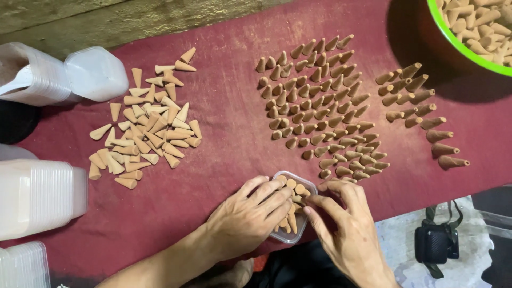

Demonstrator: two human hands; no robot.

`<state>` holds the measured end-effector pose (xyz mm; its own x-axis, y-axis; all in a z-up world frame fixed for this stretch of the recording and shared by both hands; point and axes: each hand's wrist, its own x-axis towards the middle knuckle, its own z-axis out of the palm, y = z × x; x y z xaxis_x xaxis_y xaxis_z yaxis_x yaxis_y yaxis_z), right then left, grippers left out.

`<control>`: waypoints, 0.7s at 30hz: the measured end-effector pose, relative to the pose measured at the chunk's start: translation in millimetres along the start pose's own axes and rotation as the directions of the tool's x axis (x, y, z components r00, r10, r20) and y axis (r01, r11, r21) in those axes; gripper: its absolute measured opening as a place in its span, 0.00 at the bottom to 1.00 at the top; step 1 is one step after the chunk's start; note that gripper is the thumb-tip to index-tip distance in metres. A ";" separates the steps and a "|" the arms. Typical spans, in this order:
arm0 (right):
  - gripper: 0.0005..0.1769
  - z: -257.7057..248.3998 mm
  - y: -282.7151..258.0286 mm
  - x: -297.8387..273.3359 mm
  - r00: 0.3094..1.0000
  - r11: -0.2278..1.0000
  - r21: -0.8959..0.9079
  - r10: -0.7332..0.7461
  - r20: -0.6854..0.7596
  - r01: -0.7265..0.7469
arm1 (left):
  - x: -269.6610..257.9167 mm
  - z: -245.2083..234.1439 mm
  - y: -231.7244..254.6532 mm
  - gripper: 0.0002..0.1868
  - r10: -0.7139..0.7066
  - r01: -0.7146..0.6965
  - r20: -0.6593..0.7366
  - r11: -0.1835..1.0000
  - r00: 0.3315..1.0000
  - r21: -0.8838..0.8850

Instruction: Picking up incense cones from a pile and placing them into a small plastic container for packaging.

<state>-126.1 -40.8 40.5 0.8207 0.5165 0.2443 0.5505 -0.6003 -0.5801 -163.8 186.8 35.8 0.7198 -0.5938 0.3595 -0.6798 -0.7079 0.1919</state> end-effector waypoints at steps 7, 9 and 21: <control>0.12 2.0 1.9 -0.9 1.000 1.000 0.015 0.002 -0.004 -0.002 | 1.3 -0.3 -8.2 0.14 0.078 -0.081 -0.033 0.989 0.996 -0.123; 0.12 1.4 2.0 -1.4 1.000 1.000 0.023 0.004 0.012 -0.004 | 3.2 -1.3 -8.9 0.14 0.091 -0.094 -0.031 0.987 0.995 -0.127; 0.08 -20.0 -6.8 6.3 0.982 0.991 0.115 0.081 -0.171 -0.062 | 14.2 -8.6 2.6 0.09 0.005 -0.006 -0.079 1.000 0.997 -0.011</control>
<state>-121.7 -45.7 61.5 0.8765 0.3543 0.3258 0.4777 -0.5567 -0.6797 -156.5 179.8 49.3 0.7033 -0.5652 0.4312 -0.6854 -0.7002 0.2000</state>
